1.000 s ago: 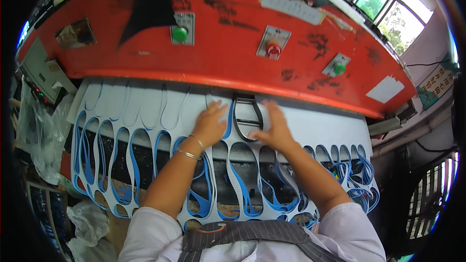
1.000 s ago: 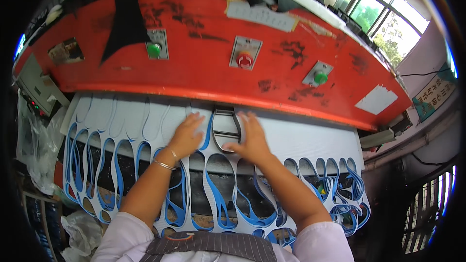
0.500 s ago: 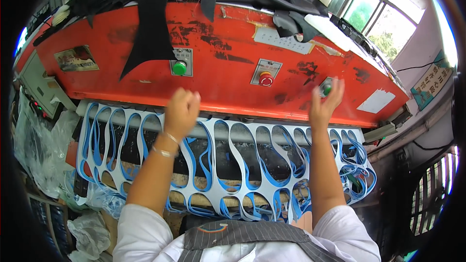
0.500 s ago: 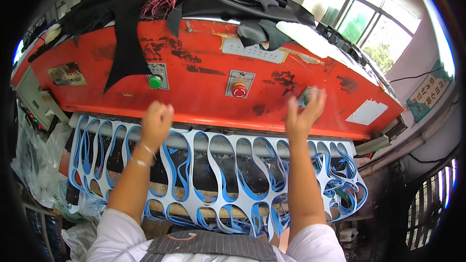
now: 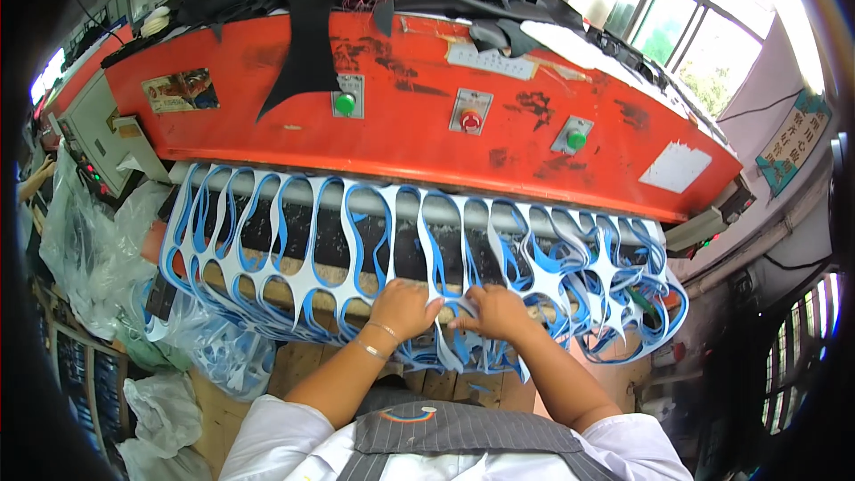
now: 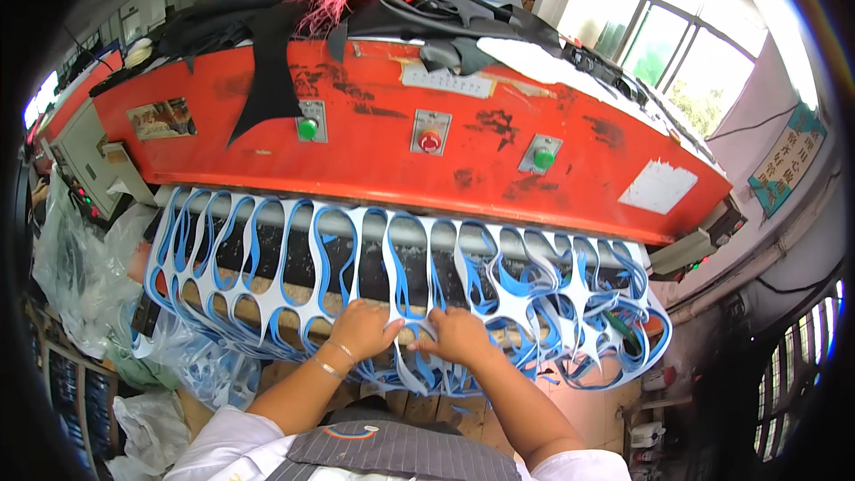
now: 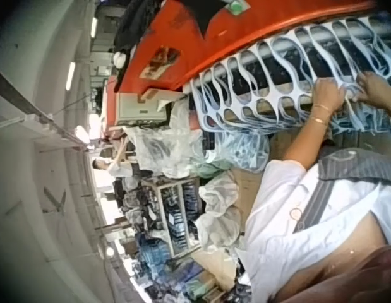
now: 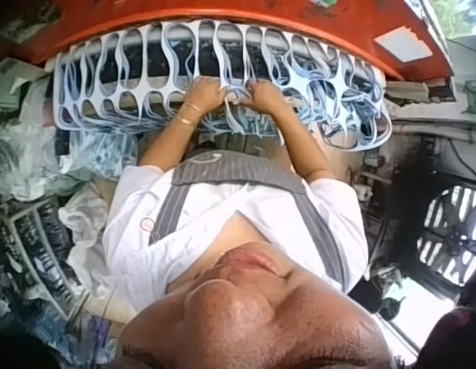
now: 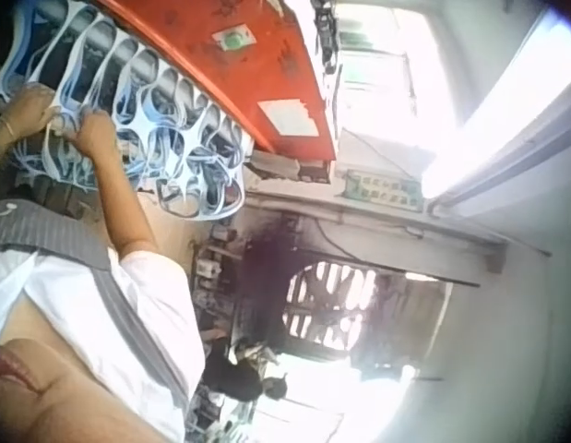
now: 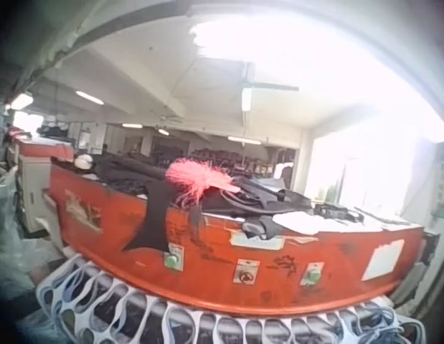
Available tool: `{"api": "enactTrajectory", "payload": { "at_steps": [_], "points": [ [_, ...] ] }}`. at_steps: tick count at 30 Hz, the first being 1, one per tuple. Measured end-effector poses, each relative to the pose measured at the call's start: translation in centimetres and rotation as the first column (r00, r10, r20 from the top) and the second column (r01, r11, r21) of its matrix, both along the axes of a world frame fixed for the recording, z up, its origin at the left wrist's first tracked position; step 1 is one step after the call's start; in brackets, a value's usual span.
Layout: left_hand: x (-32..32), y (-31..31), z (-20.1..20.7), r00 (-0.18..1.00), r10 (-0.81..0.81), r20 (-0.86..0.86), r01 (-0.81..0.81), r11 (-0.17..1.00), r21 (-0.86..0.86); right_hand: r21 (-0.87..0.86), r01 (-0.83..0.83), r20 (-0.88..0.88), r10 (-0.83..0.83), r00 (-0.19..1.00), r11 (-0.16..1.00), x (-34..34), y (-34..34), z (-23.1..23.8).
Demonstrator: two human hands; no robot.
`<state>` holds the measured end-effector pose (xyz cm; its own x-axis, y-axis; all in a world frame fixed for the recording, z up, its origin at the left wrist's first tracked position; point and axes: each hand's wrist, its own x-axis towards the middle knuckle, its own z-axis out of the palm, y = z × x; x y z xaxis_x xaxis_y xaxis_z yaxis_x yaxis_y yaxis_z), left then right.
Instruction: Cutting shoe sole components from a sheet of foam material using a hydraulic die-cutting machine.
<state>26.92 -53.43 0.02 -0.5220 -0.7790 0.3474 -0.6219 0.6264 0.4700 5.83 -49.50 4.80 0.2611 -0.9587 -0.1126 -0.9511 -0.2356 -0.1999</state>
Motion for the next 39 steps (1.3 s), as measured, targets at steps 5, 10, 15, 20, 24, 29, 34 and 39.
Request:
{"api": "enactTrajectory", "payload": {
  "at_steps": [5,10,15,20,24,29,34,39],
  "points": [
    [-0.8,0.3,0.7,0.997,0.063,0.037,-0.063,0.998,-0.011,0.058,0.006,-0.022,-0.005,1.000,0.998,-0.3,-0.9,1.2],
    [-0.6,0.7,1.9,0.997,0.046,0.056,-0.045,0.999,-0.019,0.290,-0.128,-0.058,0.151,0.987,0.948,-1.8,-2.7,5.4],
    [0.5,2.1,5.7,0.937,-0.206,0.283,0.001,0.810,0.587,0.121,-0.229,0.238,0.196,0.951,0.966,-4.0,-5.5,8.3],
    [-2.6,-4.3,6.6,0.996,0.064,-0.066,-0.059,0.996,0.070,-0.260,-0.131,0.224,0.191,0.956,0.957,-4.6,-11.7,1.6],
    [-5.4,-9.1,1.0,0.991,0.130,0.024,-0.126,0.985,-0.116,-0.289,-0.197,0.217,0.265,0.940,0.937,-4.6,-12.5,-2.4],
    [-8.8,-14.4,-4.2,0.995,0.103,-0.009,-0.104,0.995,-0.003,-0.388,-0.299,0.373,0.445,0.815,0.872,-8.1,-17.1,-7.4],
    [-13.6,-18.9,-1.7,0.965,0.123,-0.232,-0.072,0.974,0.216,-0.367,-0.222,0.636,0.418,0.649,0.903,-12.6,-22.6,-4.2],
    [-16.1,-16.6,-6.7,0.981,0.191,-0.030,-0.189,0.980,0.068,0.059,-0.437,0.171,0.422,0.890,0.898,-14.9,-26.6,-3.7]
  ]
}}
